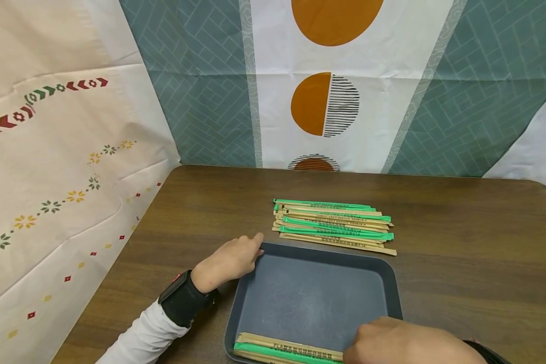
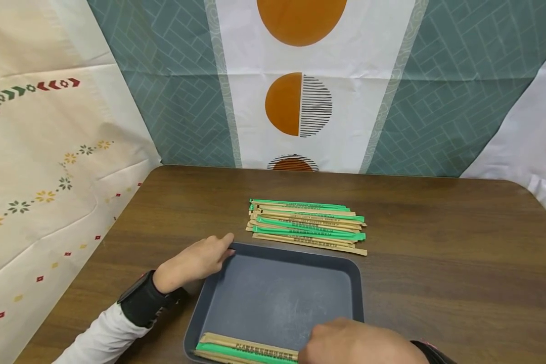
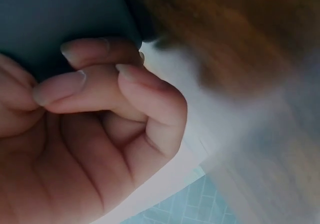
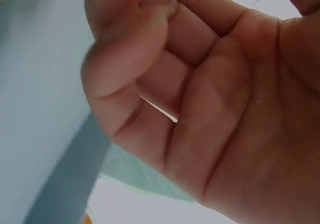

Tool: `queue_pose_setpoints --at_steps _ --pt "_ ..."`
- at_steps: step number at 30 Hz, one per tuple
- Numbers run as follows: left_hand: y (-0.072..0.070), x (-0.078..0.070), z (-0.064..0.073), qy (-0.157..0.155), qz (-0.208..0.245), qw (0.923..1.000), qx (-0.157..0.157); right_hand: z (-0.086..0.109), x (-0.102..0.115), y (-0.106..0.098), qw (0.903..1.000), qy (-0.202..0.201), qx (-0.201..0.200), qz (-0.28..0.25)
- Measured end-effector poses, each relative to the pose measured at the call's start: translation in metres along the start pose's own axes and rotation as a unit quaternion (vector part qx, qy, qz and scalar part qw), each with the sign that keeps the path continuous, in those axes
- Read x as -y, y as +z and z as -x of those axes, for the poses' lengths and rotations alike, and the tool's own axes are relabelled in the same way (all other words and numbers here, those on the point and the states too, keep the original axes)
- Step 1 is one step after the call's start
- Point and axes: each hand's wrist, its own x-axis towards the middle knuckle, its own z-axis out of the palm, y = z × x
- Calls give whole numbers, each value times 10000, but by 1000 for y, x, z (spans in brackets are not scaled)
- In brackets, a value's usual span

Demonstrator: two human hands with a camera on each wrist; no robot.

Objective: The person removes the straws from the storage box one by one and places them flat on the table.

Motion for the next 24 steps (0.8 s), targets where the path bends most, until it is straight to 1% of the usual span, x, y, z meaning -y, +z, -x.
queue_pose_setpoints --at_steps 2,4,6,7,8,9,10,12,14,15,16,17,18,21,24 --pt "0 1 -1 55 17 10000 51 3 -1 -4 9995 -55 -296 5" --pt "-1 2 -1 88 27 9999 82 7 -5 -10 9966 -274 -736 241" --pt "-1 2 -1 113 19 9999 86 11 -8 -18 9900 -309 -1265 548" --pt "-1 2 -1 107 28 9999 98 13 -11 -23 9848 -224 -1545 763" --pt "-1 2 -1 102 36 9999 96 15 -13 -28 9770 -123 -1867 1023" --pt "-1 2 -1 78 44 9999 99 18 -16 -33 9655 19 -2221 1357" --pt "-1 2 -1 62 45 9999 93 20 -20 -39 9545 276 -2494 1609" --pt "-1 2 -2 35 44 10000 67 23 -32 -50 9267 674 -3012 2143" --pt "0 2 -2 19 11 10000 27 24 -49 -59 9000 950 -3395 2562" --pt "0 2 -2 9 -8 10000 9 24 -59 -63 8904 1070 -3497 2710" --pt "1 2 -2 15 -28 10000 -20 23 -69 -66 8832 1173 -3556 2824" --pt "1 2 -3 17 -33 10000 -33 21 -79 -68 8796 1233 -3578 2881" --pt "2 2 -2 18 -32 10000 -44 20 -88 -69 8788 1319 -3551 2901" --pt "3 2 -2 11 -48 10000 -57 14 -108 -70 8846 1514 -3385 2827" --pt "3 1 -3 5 -58 10000 -75 8 -118 -70 8862 1620 -3286 2837"
